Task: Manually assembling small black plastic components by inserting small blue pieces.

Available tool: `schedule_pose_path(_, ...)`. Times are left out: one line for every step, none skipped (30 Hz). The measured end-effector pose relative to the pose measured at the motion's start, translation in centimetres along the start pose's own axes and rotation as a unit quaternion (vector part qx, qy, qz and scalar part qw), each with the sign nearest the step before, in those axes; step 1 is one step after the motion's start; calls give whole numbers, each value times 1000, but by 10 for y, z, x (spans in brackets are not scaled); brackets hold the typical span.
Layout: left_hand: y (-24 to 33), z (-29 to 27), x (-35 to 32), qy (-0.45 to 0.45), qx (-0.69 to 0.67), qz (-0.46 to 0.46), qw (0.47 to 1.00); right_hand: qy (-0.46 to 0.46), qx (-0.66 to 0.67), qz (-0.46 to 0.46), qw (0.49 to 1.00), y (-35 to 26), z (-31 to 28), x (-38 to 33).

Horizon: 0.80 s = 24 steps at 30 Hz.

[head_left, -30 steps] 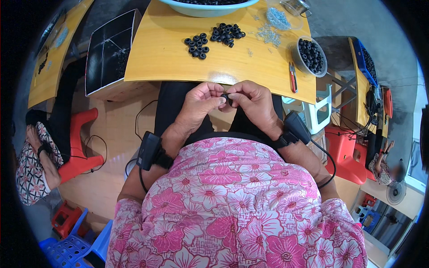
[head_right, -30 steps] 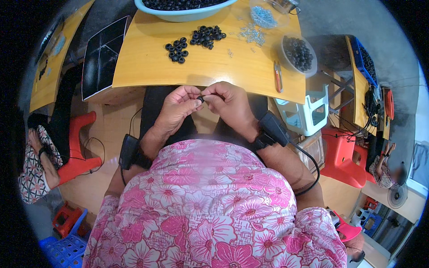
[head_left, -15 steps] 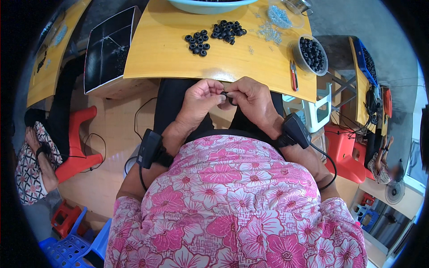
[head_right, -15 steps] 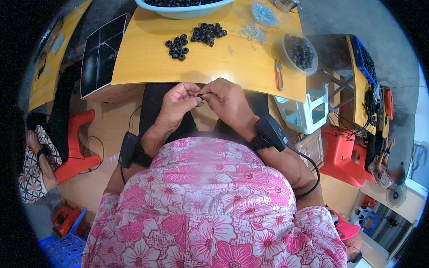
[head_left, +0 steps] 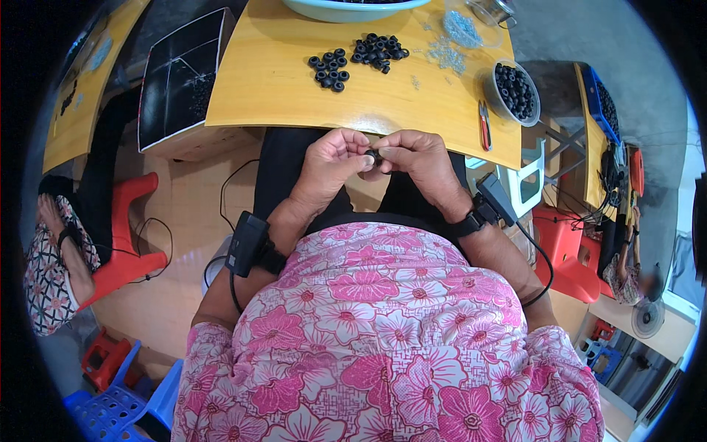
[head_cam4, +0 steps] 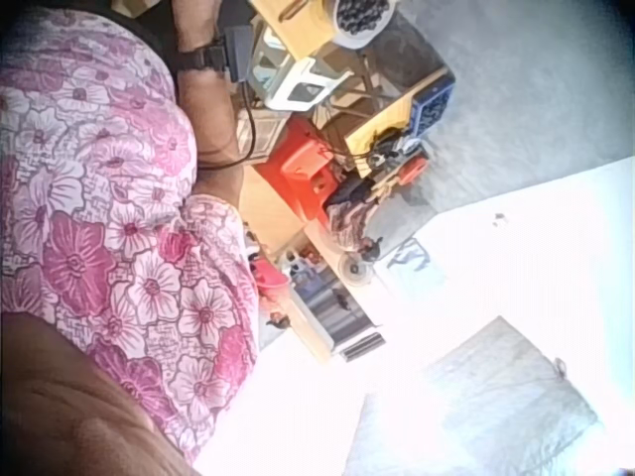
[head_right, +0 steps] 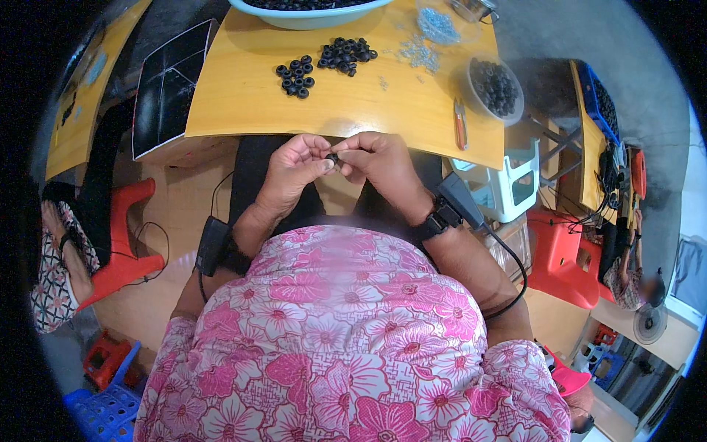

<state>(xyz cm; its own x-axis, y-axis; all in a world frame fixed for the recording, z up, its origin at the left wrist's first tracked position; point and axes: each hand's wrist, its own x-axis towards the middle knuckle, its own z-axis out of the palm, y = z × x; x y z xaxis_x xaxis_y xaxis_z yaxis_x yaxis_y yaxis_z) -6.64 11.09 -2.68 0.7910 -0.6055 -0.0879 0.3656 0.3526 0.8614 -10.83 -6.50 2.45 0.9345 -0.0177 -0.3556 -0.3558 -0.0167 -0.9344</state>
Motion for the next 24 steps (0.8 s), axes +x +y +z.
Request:
schedule_pose_path(0, 0, 0, 2, 0, -4, 1000, -3, 12, 20, 1000, 0, 0, -1)
schedule_pose_path(1, 0, -1, 4, 0, -9, 1000, -3, 11, 20, 1000, 0, 1, -1)
schedule_pose_path(2, 1, -1, 5, 0, -8, 1000, 3, 12, 20, 1000, 0, 1, -2)
schedule_pose_path(4, 1, -1, 4, -4, -10, 1000, 9, 14, 21, 1000, 1, 2, -2)
schedule_pose_path(4, 2, -1, 3, -8, -12, 1000, 9, 13, 21, 1000, 1, 2, -2)
schedule_pose_path(4, 2, -1, 3, -8, -12, 1000, 12, 8, 5, 1000, 2, 3, -1)
schedule_pose_path(4, 1, -1, 2, -8, -12, 1000, 16, 3, -10, 1000, 2, 4, -1)
schedule_pose_path(4, 1, -1, 1, -8, -12, 1000, 15, 2, -10, 1000, 2, 4, -1)
schedule_pose_path(4, 0, -1, 1, -8, -12, 1000, 16, -20, -21, 999, 0, 5, -1)
schedule_pose_path(2, 0, 0, 0, -7, -8, 1000, 17, -42, -31, 998, 0, 5, -1)
schedule_pose_path(1, -1, 0, -1, -5, -4, 1000, 17, -43, -31, 998, 0, 7, -1)
schedule_pose_path(0, -1, 0, -1, -6, -4, 1000, 32, -63, -55, 996, 2, 9, -1)
schedule_pose_path(-1, -2, 1, 0, -4, -3, 1000, 46, -83, -80, 992, 3, 10, -2)
schedule_pose_path(-2, -2, 1, 1, -2, -1, 1000, 45, -83, -79, 992, 3, 11, -3)
schedule_pose_path(-3, -2, 1, 2, -2, -1, 1000, 46, -158, -158, 974, 3, 12, -5)
schedule_pose_path(-4, -2, 1, 5, 2, 2, 1000, 46, -231, -235, 943, 3, 12, -6)
schedule_pose_path(-5, -2, 2, 6, 6, 4, 1000, 47, -231, -234, 943, 3, 13, -6)
schedule_pose_path(-5, -2, 1, 6, 7, 3, 1000, 55, -185, -196, 961, 4, 15, -6)
schedule_pose_path(-5, -2, 1, 7, -4, 7, 1000, 63, -139, -156, 976, 5, 16, -6)
schedule_pose_path(-5, -2, 1, 7, -14, 10, 1000, 65, -139, -156, 976, 5, 14, -5)
schedule_pose_path(-4, -1, 1, 5, -14, 10, 1000, 50, -61, -92, 993, 5, 11, -3)
schedule_pose_path(-2, -1, 1, 1, -15, 4, 1000, 35, 17, -27, 999, 5, 9, -2)
schedule_pose_path(0, 0, 1, -1, -15, 0, 1000, 35, 18, -27, 999, 5, 9, -2)
schedule_pose_path(0, -1, 0, -1, -15, 0, 1000, 37, 18, -21, 999, 4, 9, -3)
